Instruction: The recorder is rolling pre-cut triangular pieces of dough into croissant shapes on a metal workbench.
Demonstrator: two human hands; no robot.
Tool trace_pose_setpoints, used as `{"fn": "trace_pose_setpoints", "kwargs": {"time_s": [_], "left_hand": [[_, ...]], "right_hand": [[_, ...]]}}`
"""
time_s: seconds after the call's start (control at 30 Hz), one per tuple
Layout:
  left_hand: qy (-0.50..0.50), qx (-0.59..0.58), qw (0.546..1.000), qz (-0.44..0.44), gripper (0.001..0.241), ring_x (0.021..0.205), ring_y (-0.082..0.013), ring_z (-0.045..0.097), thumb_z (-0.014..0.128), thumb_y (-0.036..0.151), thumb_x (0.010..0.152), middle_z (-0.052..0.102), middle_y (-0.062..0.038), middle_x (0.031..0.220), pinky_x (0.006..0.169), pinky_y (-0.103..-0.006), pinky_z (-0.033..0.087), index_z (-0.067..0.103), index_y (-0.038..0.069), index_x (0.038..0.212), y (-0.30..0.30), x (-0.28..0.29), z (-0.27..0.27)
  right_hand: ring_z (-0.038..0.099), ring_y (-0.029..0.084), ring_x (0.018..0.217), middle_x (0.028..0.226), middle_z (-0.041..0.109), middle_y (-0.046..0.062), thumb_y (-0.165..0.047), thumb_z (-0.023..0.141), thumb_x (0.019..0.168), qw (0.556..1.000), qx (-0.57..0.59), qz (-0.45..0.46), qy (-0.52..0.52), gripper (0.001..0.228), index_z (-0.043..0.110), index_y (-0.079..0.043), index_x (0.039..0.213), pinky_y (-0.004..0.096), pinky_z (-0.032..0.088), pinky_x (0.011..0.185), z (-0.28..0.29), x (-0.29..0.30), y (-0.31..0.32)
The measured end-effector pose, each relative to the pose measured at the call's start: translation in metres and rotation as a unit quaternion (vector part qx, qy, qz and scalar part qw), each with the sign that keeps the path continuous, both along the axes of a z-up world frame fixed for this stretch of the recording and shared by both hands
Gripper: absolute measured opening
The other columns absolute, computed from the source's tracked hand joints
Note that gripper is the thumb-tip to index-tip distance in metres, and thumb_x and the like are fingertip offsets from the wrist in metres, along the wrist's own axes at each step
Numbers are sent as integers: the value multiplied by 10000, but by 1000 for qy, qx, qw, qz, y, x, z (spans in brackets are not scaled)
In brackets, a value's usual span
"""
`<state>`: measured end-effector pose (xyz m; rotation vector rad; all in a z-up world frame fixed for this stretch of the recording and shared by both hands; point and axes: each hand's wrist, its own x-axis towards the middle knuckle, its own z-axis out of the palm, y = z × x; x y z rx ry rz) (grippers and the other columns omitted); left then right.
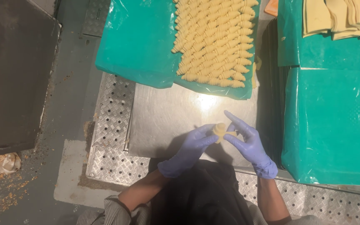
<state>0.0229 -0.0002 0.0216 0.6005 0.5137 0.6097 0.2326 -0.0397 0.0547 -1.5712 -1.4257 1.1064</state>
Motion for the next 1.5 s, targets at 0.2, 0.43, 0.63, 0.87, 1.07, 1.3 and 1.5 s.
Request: {"fn": "trace_pose_setpoints", "kwargs": {"time_s": [0.2,0.43,0.63,0.87,1.07,1.3,1.5], "left_hand": [[53,-13,998,24,542,1147,-144,596,643,184,976,650,-82,1290,1001,-282,455,512,-39,1453,3,-1,25],[-7,-3,1000,-16,607,1179,-167,571,672,182,977,617,-114,1339,1038,-298,435,453,-46,1495,-3,2,8],[14,-29,999,19,598,1216,-181,581,657,167,977,620,-130,1341,1076,-313,434,451,-75,1484,-2,2,10],[18,-21,1000,8,583,1222,-184,586,648,182,985,632,-145,1333,1073,-311,434,469,-75,1477,-2,2,10],[12,-43,999,6,572,1244,-175,572,648,187,994,624,-128,1326,1088,-304,426,473,-77,1470,-4,3,10],[11,-40,999,24,593,1236,-165,572,647,215,1000,630,-119,1336,1072,-300,423,482,-84,1484,-3,3,10],[-4,-47,998,33,612,1266,-156,586,676,216,953,629,-107,1351,1105,-288,428,460,-46,1462,-3,5,12]], "right_hand": [[558,99,855,870,599,-1,-68,767,876,998,31,7,53,682,532,-35,1515,277,493,872,-3,0,-2],[607,93,860,885,625,-10,-60,752,881,995,20,19,96,656,536,-43,1501,276,518,894,0,-4,-2],[560,107,876,886,604,5,-38,778,863,998,26,-10,52,665,571,-41,1494,290,494,892,-8,2,-6],[572,96,900,910,612,-6,-49,772,868,997,42,-11,66,655,567,-45,1490,283,490,929,-6,1,-7],[579,92,927,924,616,-12,-45,766,871,997,46,-4,64,641,567,-42,1481,282,487,971,-6,-4,-6],[569,93,909,906,605,-11,-43,768,875,997,38,-25,69,649,568,-28,1492,281,481,973,-12,0,-7],[598,90,902,902,635,-12,-38,753,879,994,36,-14,103,638,557,-32,1486,281,500,959,-2,-8,-4]]}}
